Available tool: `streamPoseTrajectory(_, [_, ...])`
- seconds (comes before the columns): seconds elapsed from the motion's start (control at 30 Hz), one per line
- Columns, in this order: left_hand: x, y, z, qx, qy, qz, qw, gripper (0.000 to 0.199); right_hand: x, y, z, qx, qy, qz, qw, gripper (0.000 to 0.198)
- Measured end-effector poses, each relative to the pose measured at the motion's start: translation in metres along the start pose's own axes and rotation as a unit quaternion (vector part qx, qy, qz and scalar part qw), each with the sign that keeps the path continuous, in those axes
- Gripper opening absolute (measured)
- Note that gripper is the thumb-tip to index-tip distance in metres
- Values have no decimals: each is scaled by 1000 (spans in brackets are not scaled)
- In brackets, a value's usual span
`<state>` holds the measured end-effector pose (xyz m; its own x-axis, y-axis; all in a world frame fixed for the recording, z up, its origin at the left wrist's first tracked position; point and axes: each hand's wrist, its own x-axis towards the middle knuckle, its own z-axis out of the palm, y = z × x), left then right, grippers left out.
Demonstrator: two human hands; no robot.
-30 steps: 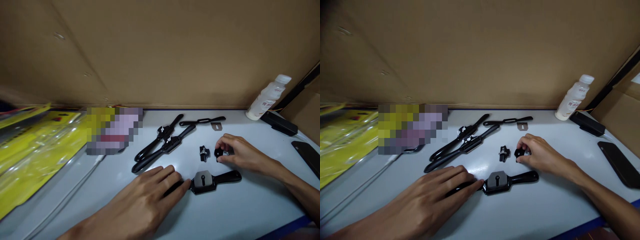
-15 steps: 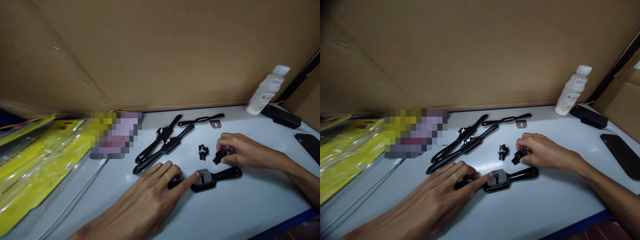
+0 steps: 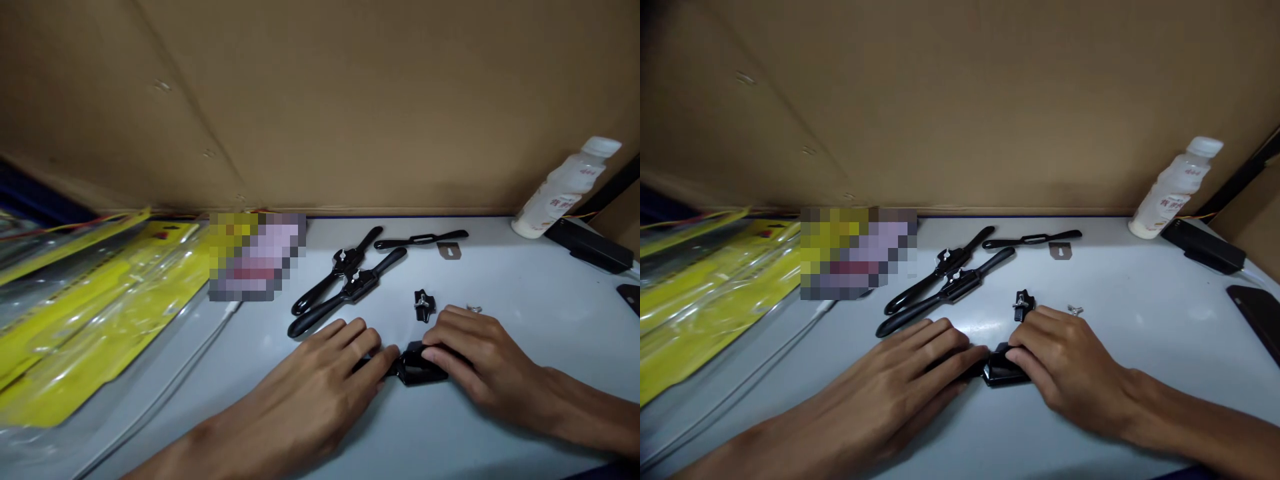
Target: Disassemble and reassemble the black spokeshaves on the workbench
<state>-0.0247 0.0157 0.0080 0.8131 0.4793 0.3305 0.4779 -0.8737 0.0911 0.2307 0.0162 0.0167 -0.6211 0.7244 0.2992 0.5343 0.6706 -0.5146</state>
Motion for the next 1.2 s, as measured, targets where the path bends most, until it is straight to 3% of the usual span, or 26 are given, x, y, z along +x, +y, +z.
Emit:
streamPoseTrajectory(0.13, [-1, -1, 2, -2, 1, 7, 1000, 31, -1, 3, 1, -28, -27, -20, 999, 27])
streamPoseTrajectory(0.3, [-3, -1, 2, -1, 6, 5, 1000, 30, 0, 1, 1, -27, -10, -29, 999, 25])
streamPoseTrajectory(0.43, [-4, -1, 3, 10, 14, 7, 1000, 31, 6, 1, -18, -24, 77, 4, 997, 22])
streamPoseTrajectory(0.57, [-5, -2, 3, 20, 22, 13, 999, 33, 10, 14, -52, -130, 133, 39, 982, 19])
streamPoseTrajectory(0.7, [-5, -4, 3, 19, 28, 22, 999, 38, 2, 32, -76, -241, -19, 99, 965, 15])
streamPoseTrajectory(0.83, [-5, -4, 3, 26, 29, 30, 999, 39, -4, 38, -80, -221, -144, 93, 960, 32])
streamPoseTrajectory(0.97, [-4, -3, 3, 25, 32, 26, 999, 36, 0, 35, -70, -178, -192, 80, 962, 30])
streamPoseTrajectory(1.2, [-6, -3, 6, 32, 27, 21, 999, 34, -1, 39, -64, -145, -207, 120, 960, 19])
